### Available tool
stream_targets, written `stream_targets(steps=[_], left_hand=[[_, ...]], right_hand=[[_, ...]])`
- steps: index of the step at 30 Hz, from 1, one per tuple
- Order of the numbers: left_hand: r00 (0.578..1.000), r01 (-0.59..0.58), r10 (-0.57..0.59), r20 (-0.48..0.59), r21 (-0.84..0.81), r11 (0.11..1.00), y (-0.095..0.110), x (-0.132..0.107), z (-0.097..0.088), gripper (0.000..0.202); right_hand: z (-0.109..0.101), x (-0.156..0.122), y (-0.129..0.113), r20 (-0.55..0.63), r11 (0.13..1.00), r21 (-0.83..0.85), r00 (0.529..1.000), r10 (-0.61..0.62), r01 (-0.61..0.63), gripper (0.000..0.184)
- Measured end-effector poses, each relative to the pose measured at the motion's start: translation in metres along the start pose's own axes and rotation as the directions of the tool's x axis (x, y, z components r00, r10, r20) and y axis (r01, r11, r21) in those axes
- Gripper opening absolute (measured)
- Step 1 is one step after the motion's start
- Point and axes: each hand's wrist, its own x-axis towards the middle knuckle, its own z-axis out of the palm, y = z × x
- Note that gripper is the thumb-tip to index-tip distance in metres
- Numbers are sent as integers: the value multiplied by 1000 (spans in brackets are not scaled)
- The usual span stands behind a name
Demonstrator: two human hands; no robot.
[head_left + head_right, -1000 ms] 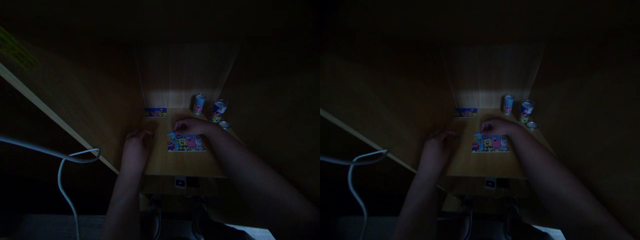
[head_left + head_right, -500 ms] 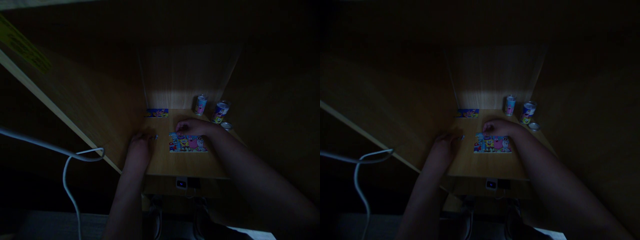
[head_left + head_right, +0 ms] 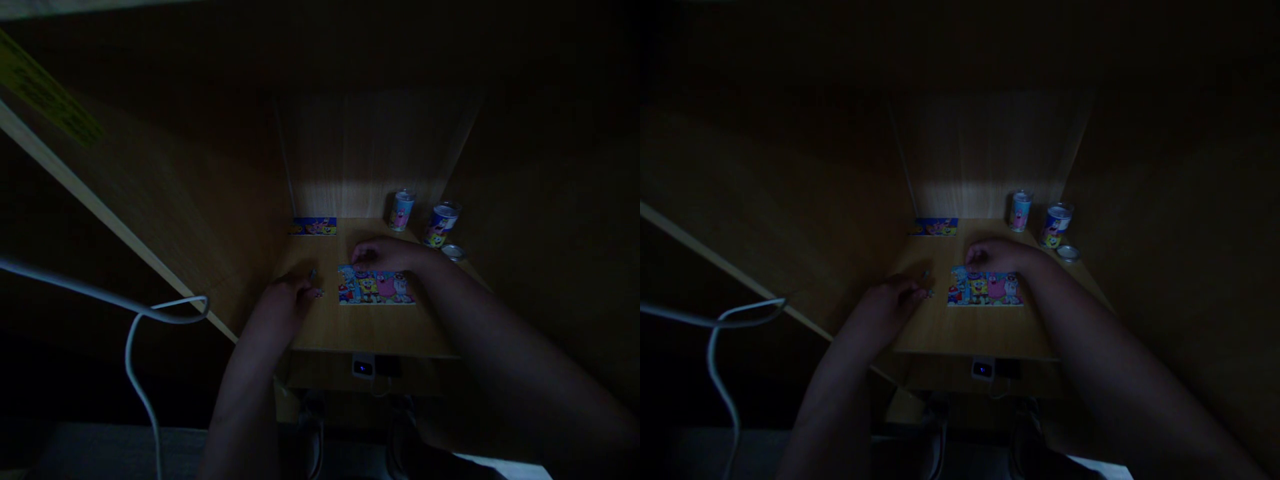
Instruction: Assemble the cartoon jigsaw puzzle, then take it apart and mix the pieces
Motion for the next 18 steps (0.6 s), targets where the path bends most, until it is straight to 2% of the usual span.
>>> stream_targets(steps=[4, 9, 18], left_hand=[[1000, -8, 7, -8, -82, 997, -6, 1, -2, 19], [998, -44, 48, 35, -121, 992, -9, 4, 4, 15], [998, -66, 67, 1, -187, 980, -9, 15, 16, 5]], right_hand=[[0, 0, 0, -2, 1000, 3, 1000, 2, -2, 36], [0, -1, -3, -4, 1000, 4, 1000, 19, -19, 34], [-1, -1, -2, -2, 1000, -6, 1000, -2, 2, 37]])
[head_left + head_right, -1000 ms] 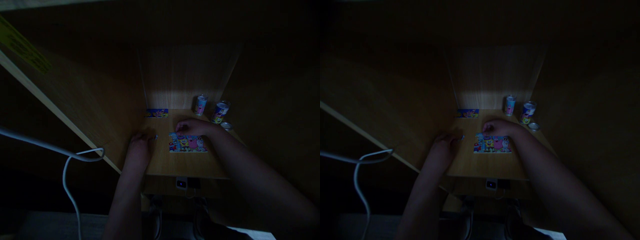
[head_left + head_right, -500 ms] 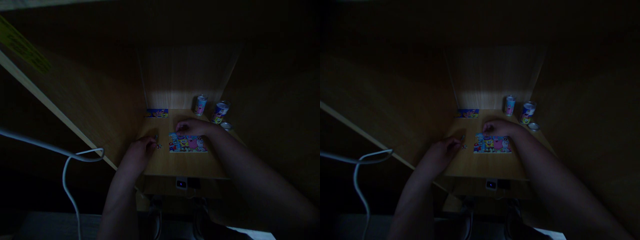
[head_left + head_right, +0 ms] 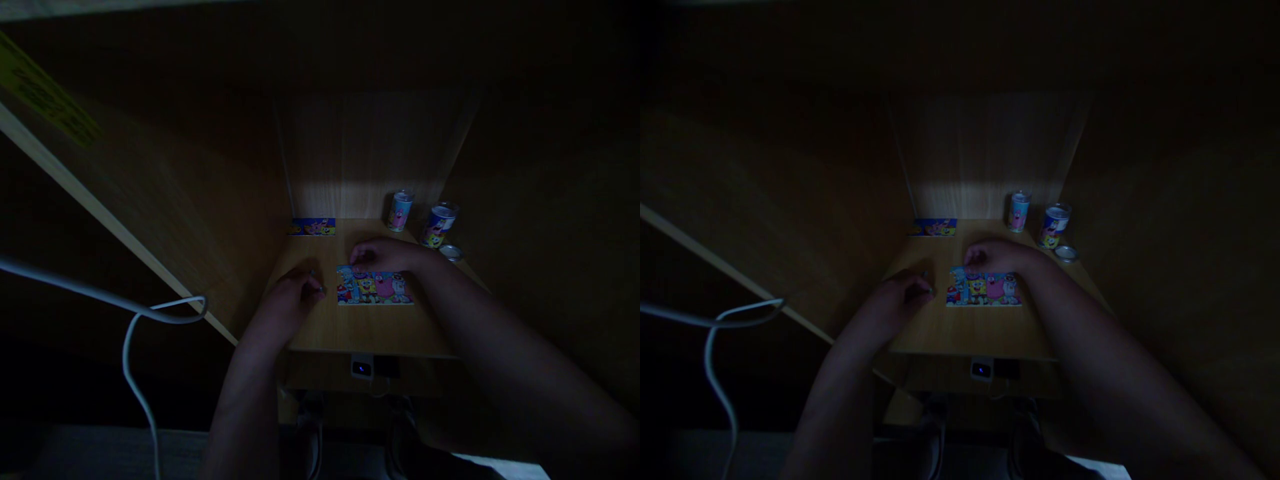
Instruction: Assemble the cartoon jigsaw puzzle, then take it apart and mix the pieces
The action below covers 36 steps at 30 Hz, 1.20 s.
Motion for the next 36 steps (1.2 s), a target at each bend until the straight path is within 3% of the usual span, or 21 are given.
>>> stream_targets(steps=[12, 22, 29, 36], left_hand=[[995, -42, 24, -92, -198, 979, 16, 9, 24, 15], [989, -91, 68, -128, -182, 979, 16, 14, 34, 19], [994, -91, 87, -66, -59, 994, 16, 12, 33, 20], [992, -102, 102, -73, 2, 995, 19, 15, 33, 20]], right_hand=[[1, -2, -9, 31, 1000, 7, 999, -7, 6, 42], [-2, -4, -15, 38, 1000, -24, 999, 21, -20, 44], [-1, -4, -15, 31, 1000, -18, 999, 10, -9, 45], [0, -3, -13, 28, 999, -20, 999, 25, -25, 47]])
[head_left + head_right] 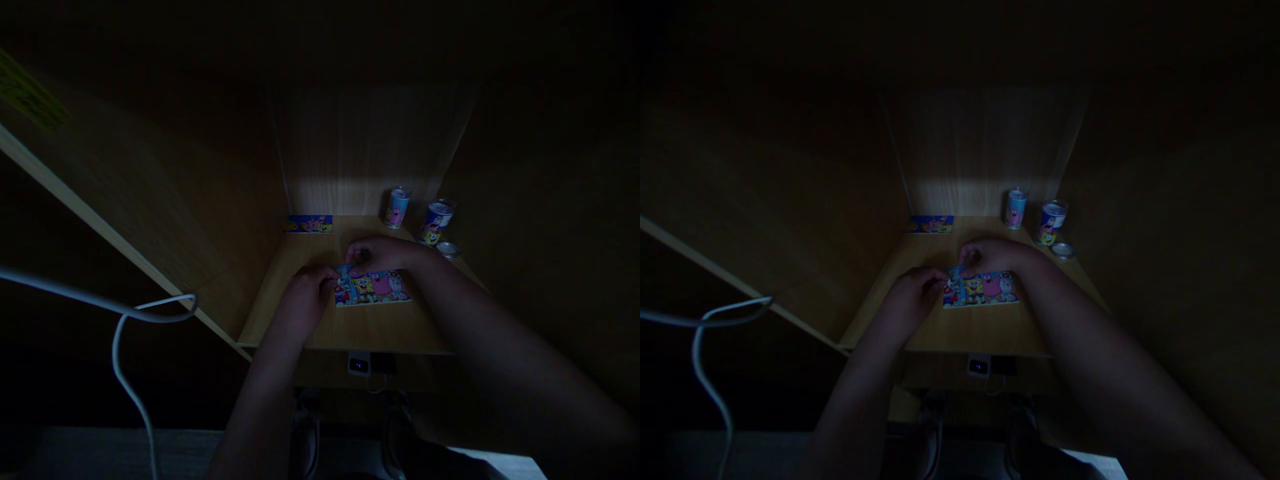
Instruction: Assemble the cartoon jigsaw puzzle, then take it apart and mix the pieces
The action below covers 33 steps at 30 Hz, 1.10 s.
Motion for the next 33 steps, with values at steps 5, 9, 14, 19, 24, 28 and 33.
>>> stream_targets(steps=[5, 9, 14, 19, 24, 28, 33], left_hand=[[1000, 12, -12, 4, -71, 997, 0, -1, -1, 18], [1000, 23, -21, 21, -123, 992, -2, -2, 0, 18], [1000, 28, -27, 13, -34, 999, 0, 0, 0, 21], [1000, 13, -13, -5, 26, 1000, 2, 0, -1, 21], [1000, -20, 21, -12, 45, 999, -1, 1, 2, 23], [998, -42, 44, -41, 46, 998, -1, 2, 2, 22], [993, -72, 76, -96, 46, 996, -1, 0, 0, 28]], right_hand=[[0, 1, 3, 2, 1000, 6, 1000, -12, 12, 44], [0, 2, 5, 6, 1000, -6, 1000, -16, 16, 47], [0, 1, 2, -2, 1000, 3, 1000, -2, 2, 48], [0, -1, -1, -6, 1000, -8, 1000, 3, -3, 44], [1, 1, 3, -18, 1000, -6, 1000, 17, -17, 47], [1, 1, 2, 2, 1000, 26, 1000, 15, -15, 46], [0, 0, 0, -8, 1000, 3, 1000, -3, 3, 42]])
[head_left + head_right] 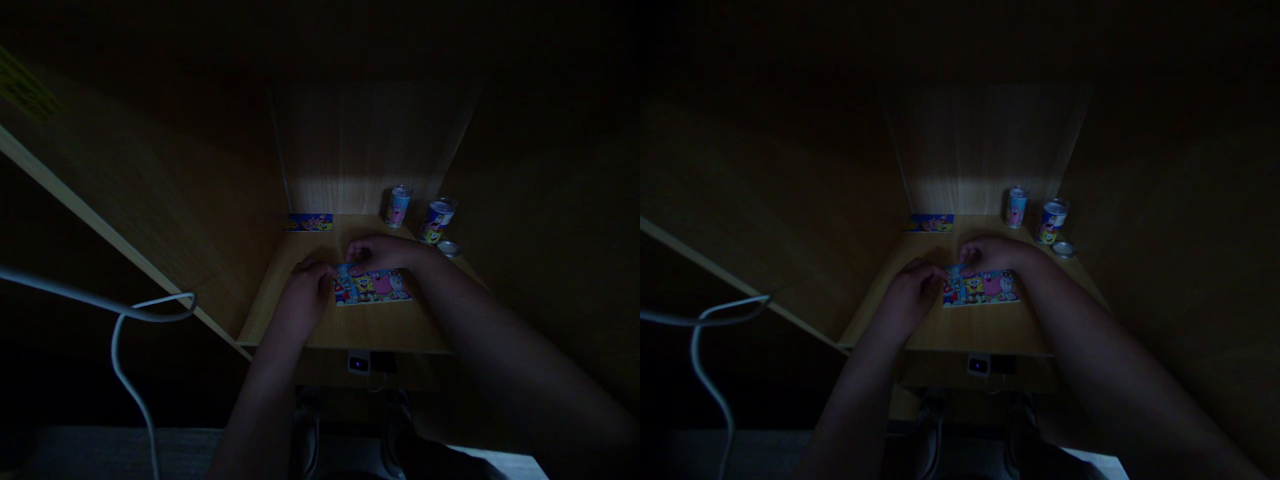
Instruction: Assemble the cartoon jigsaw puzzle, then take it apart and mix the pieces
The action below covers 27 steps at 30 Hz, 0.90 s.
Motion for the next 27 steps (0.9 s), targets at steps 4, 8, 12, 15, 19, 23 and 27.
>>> stream_targets(steps=[4, 8, 12, 15, 19, 23, 27], left_hand=[[997, 32, -24, -75, 96, 995, -3, -3, -6, 37], [989, 110, -71, -129, 332, 937, -11, -4, -21, 42], [996, 84, -64, -70, 341, 936, -16, -4, -35, 47], [998, -69, 66, 22, 216, 974, -9, -5, -32, 52], [973, -207, 190, 131, 131, 969, 3, -5, -10, 43], [967, -214, 179, 180, 204, 955, 5, -3, 6, 42], [966, -209, 173, 190, 190, 959, 5, -2, 5, 40]], right_hand=[[0, 0, 1, 11, 1000, 3, 1000, -8, 8, 42], [-1, 0, 1, 9, 1000, -25, 1000, 4, -3, 43], [-2, -1, -1, -7, 999, -38, 1000, 2, -2, 43], [-2, -1, -1, 7, 1000, -22, 1000, -10, 10, 43], [-1, 0, 0, 19, 1000, -2, 1000, -18, 18, 43], [-1, 0, 1, 14, 1000, -14, 1000, -17, 17, 43], [-2, 0, 1, 18, 999, -28, 1000, -16, 16, 43]])
